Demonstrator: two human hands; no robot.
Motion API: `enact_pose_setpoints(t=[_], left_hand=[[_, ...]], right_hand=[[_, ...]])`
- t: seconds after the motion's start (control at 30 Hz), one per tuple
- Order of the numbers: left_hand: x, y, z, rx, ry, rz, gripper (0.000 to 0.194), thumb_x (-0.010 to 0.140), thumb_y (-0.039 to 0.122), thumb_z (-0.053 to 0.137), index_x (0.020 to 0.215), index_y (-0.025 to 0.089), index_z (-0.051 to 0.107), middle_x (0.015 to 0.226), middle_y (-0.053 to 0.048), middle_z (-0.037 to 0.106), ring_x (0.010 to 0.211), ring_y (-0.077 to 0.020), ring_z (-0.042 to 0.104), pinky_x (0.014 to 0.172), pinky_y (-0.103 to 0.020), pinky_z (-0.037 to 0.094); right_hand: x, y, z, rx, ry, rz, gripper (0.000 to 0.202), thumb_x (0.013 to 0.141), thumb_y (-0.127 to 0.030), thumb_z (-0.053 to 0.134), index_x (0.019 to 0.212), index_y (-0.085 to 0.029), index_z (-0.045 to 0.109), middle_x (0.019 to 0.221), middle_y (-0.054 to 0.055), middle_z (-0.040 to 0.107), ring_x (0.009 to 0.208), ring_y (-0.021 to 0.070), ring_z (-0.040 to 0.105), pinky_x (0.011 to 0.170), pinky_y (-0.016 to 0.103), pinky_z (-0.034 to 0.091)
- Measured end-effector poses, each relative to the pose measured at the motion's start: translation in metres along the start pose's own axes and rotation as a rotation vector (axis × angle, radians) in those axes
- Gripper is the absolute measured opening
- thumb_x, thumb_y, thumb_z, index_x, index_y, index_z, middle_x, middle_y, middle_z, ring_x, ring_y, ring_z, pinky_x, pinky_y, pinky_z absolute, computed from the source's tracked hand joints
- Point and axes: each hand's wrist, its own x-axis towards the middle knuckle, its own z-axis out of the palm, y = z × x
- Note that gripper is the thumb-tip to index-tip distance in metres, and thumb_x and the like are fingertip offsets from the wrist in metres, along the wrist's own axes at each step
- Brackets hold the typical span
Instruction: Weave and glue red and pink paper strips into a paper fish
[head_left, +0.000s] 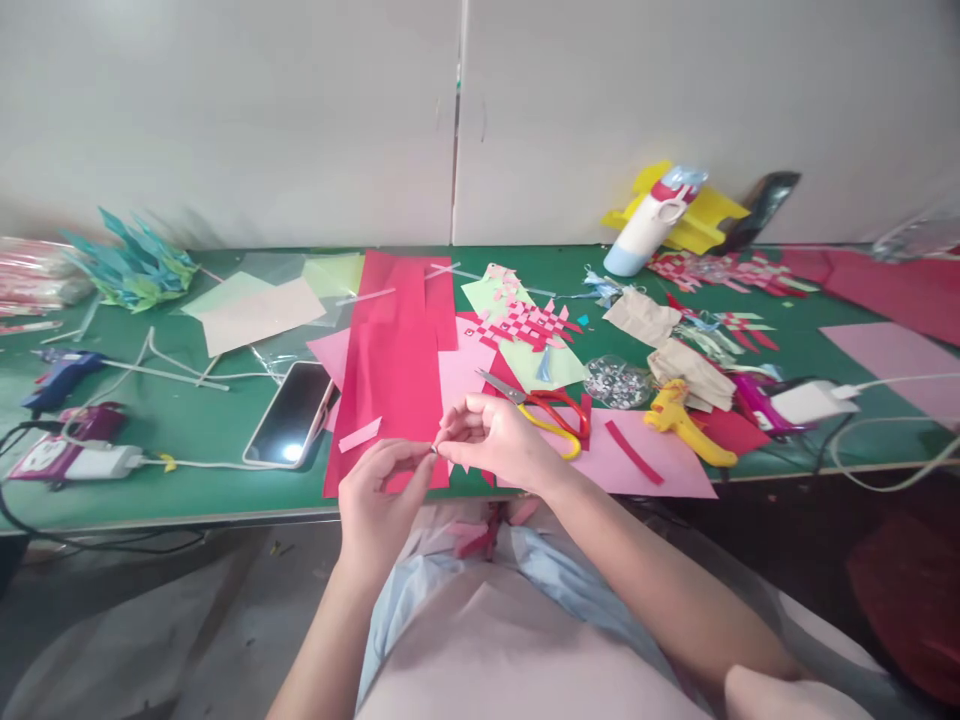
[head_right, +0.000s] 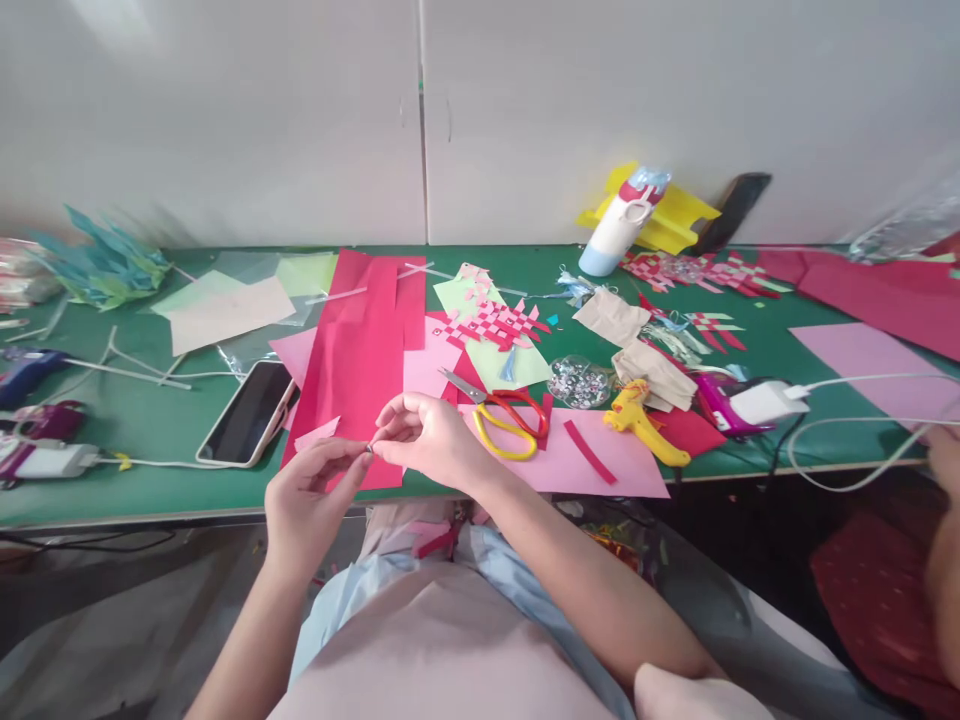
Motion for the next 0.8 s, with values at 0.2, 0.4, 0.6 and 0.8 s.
enact_pose_setpoints(t=[0.2,0.4,0.6,0.8], left_hand=[[-0.021,-0.004,-0.002,-0.062,0.065,-0.021,0.011,0.077,0.021,0.073,0.088,0.020,0.073,0.084,-0.003,0.073,0.074,-0.0150,0.069,0.071,-0.028,0.061],[-0.031,-0.008,-0.003,0.009,0.067,0.011,0.010,0.077,0.021,0.072,0.087,0.021,0.074,0.085,-0.004,0.074,0.074,-0.0162,0.069,0.071,-0.029,0.060],[-0.032,-0.005,-0.002,0.023,0.092,0.061,0.010,0.076,0.019,0.072,0.086,0.020,0.074,0.083,-0.004,0.074,0.072,-0.0158,0.069,0.069,-0.028,0.060],[-0.033,-0.007,-0.002,0.015,0.096,0.035,0.009,0.077,0.021,0.072,0.085,0.020,0.074,0.083,-0.004,0.074,0.073,-0.0162,0.069,0.069,-0.029,0.060]], right_hand=[[-0.013,0.004,0.010,-0.007,0.007,0.007,0.026,0.067,-0.020,0.075,0.082,-0.021,0.053,0.079,-0.001,0.070,0.076,0.0154,0.068,0.072,0.029,0.053],[-0.018,0.010,0.014,0.053,0.007,0.031,0.031,0.066,-0.021,0.076,0.078,-0.022,0.047,0.073,-0.005,0.066,0.074,0.0144,0.067,0.074,0.030,0.052],[-0.020,0.011,0.016,0.091,0.001,0.033,0.035,0.066,-0.022,0.077,0.076,-0.022,0.044,0.072,-0.005,0.065,0.072,0.0136,0.066,0.075,0.031,0.052],[-0.020,0.010,0.016,0.110,0.005,0.045,0.034,0.067,-0.022,0.076,0.076,-0.022,0.043,0.072,-0.005,0.065,0.072,0.0139,0.066,0.074,0.031,0.053]])
